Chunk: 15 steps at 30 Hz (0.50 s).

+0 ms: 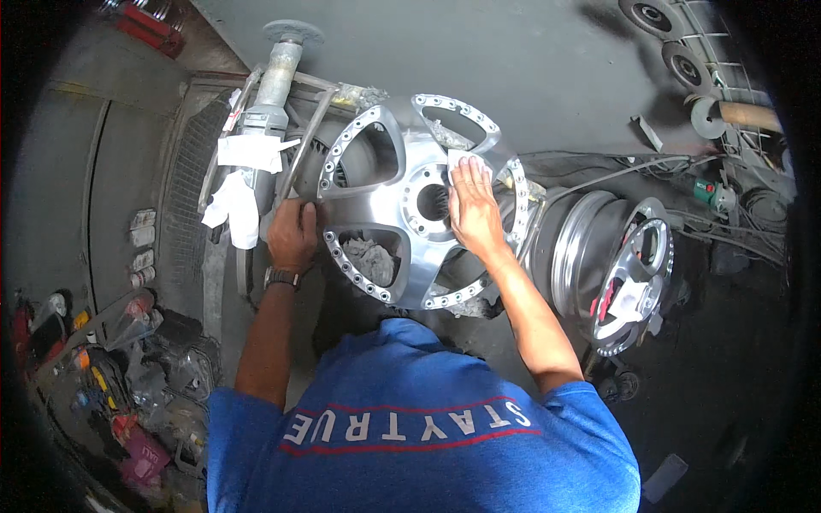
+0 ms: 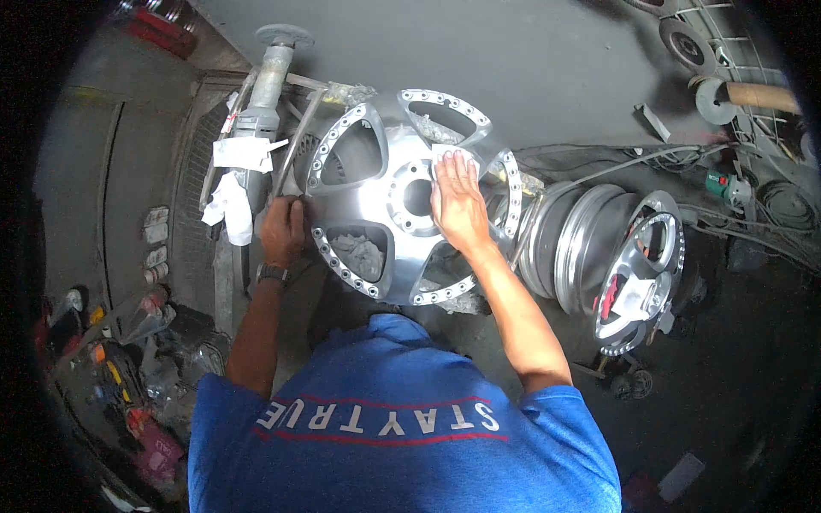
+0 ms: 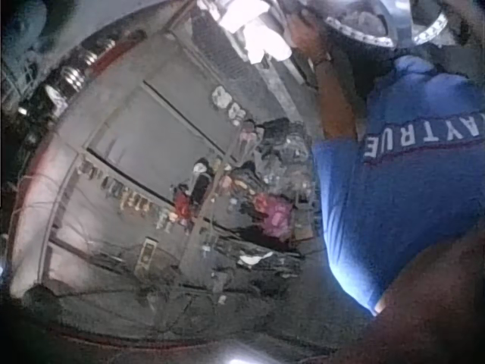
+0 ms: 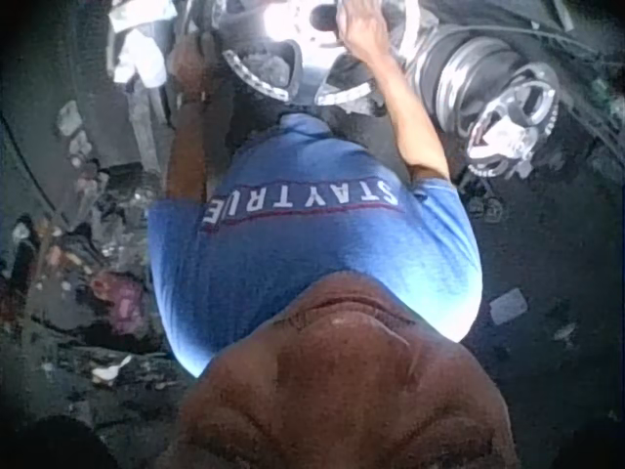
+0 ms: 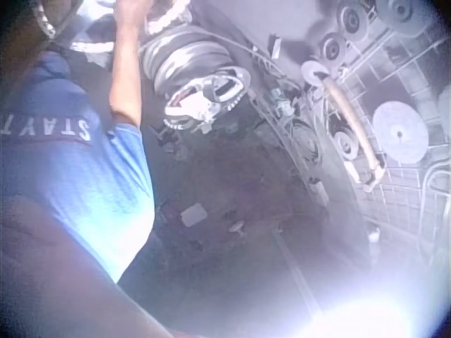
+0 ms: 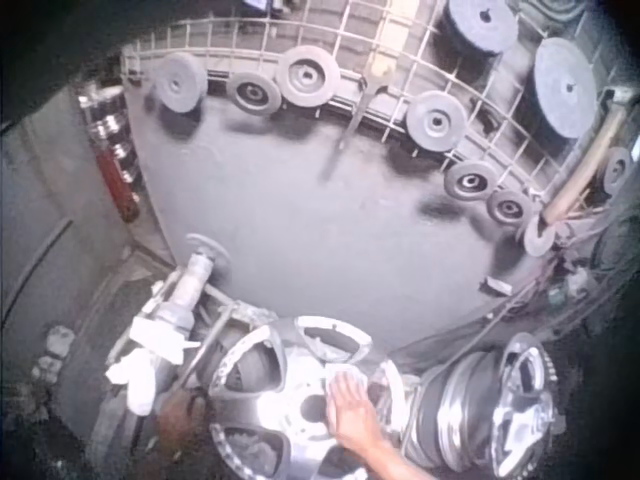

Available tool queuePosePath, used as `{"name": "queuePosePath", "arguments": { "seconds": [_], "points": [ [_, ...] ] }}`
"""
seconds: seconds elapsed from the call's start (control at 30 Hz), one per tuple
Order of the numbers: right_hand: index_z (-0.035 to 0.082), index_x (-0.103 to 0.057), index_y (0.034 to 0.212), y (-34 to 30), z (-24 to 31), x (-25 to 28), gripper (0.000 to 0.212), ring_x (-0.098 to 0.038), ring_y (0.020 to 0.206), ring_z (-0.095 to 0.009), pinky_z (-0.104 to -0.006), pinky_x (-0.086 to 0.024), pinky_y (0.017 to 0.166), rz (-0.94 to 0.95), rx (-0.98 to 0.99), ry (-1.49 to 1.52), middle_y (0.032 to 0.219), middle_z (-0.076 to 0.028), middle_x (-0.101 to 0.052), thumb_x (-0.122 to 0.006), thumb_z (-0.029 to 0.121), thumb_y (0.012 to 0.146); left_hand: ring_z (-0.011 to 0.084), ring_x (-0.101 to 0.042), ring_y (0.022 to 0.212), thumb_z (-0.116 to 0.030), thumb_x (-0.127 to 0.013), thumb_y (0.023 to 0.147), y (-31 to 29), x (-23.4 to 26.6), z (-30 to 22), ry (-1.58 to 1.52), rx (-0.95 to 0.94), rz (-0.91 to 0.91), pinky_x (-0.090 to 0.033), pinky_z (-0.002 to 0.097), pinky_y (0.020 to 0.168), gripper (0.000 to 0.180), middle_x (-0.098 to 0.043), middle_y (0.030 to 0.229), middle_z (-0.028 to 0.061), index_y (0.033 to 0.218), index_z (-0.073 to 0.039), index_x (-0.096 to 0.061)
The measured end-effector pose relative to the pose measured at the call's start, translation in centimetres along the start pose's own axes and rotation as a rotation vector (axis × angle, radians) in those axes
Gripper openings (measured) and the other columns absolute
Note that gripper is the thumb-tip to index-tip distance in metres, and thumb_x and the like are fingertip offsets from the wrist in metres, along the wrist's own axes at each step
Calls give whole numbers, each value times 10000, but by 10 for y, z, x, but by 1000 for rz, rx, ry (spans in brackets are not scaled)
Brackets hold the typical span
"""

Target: The person repeatedly wipes and polishes a silver wheel rim with a white cloth, focusing on the spokes and outer edge. The person folds the cloth and continues polishing the same rim throughout the clip.

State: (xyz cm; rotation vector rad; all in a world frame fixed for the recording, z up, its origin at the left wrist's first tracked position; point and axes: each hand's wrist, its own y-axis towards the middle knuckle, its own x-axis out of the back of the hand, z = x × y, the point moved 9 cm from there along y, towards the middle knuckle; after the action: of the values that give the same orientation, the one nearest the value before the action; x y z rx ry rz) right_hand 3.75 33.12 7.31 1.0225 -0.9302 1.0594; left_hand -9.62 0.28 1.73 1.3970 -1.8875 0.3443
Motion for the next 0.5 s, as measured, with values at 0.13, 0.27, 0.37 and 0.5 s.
{"name": "queuePosePath", "arguments": {
  "seconds": [0.13,0.27,0.37,0.5],
  "points": [
    [-86,-600,1424,8,-41,12,444,-490,1473,-444,-544,-314,1282,7,-123,50,1512,-301,-573,-548,145,1048,404,-678,837,-236,-657,1036,-1,0,-3,-19,2,-2,-533,495,737,198,-677,926,169,1029,-40,-680],
    [-124,-584,1407,3,-37,2,465,-469,1481,-472,-563,-320,1270,-28,-187,-21,1513,-323,-560,-562,149,1033,398,-684,828,-237,-663,1029,-1,-2,2,-22,10,-2,-537,488,727,193,-678,921,163,1022,-45,-680],
    [-105,-611,1379,-11,14,-3,440,-474,1477,-477,-586,-316,1267,32,38,-100,1492,-321,-577,-592,150,1022,392,-693,835,-247,-670,1023,-3,-2,6,-48,40,-5,-544,482,729,198,-680,919,158,1021,-49,-682],
    [-98,-617,1383,-4,-38,14,418,-479,1488,-444,-581,-331,1254,-8,-182,6,1513,-318,-566,-572,124,1032,391,-700,858,-270,-674,1019,-6,-4,13,-44,85,17,-553,487,748,215,-690,938,154,1028,-56,-685]
  ]
}}
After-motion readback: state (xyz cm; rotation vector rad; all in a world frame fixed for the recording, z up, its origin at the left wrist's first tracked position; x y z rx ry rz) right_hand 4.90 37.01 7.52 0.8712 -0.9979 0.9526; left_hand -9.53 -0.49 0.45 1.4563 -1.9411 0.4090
